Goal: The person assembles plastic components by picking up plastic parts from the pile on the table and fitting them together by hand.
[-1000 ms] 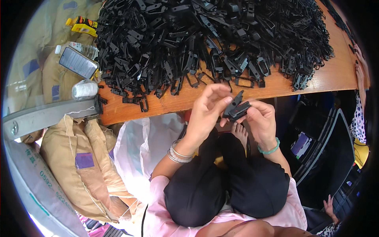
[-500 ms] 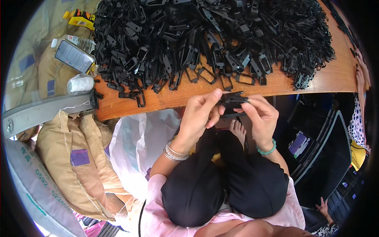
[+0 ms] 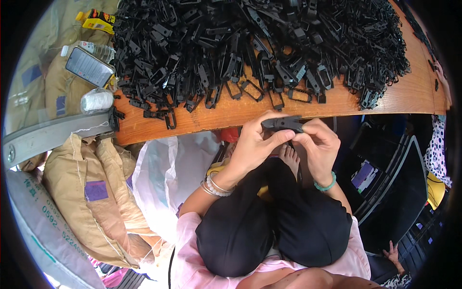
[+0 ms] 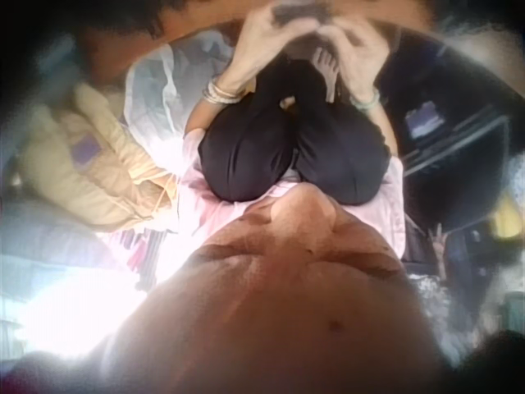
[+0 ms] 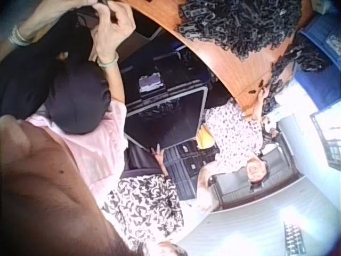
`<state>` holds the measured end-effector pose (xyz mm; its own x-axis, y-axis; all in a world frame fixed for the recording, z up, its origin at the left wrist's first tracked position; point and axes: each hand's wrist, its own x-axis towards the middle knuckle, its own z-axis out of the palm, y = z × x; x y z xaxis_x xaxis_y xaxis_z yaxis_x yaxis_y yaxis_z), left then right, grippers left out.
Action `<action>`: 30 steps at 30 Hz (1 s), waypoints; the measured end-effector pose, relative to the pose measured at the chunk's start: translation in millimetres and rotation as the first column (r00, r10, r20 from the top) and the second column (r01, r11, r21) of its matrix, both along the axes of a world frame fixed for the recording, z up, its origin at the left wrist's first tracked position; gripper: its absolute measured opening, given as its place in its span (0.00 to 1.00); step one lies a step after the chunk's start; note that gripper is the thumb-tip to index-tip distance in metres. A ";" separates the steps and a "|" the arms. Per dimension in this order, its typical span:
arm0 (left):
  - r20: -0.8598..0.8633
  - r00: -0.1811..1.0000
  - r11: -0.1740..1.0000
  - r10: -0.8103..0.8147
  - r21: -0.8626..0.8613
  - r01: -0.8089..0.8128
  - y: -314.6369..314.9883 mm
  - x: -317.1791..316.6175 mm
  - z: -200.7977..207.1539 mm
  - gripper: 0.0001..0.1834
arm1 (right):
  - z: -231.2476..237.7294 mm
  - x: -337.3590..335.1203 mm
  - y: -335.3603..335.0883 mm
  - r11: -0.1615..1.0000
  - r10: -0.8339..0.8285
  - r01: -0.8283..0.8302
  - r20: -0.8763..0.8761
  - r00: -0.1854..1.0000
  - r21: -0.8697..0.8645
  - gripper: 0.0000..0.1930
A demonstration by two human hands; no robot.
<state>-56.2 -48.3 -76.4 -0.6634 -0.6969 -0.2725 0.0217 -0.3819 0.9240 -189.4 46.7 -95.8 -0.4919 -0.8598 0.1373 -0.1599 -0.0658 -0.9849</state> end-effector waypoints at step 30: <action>-0.108 0.990 0.772 0.088 -0.621 -0.136 -115.3 -17.3 28.7 0.05 | -15.2 -4.6 -14.6 0.987 0.051 -0.120 0.517 0.854 0.102 0.04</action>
<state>-73.5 -163.5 -47.6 -0.5698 -0.7677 0.2933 0.1004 0.2892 0.9520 -193.9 32.1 -111.0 -0.3861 -0.8945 -0.2255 0.3693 0.0741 -0.9264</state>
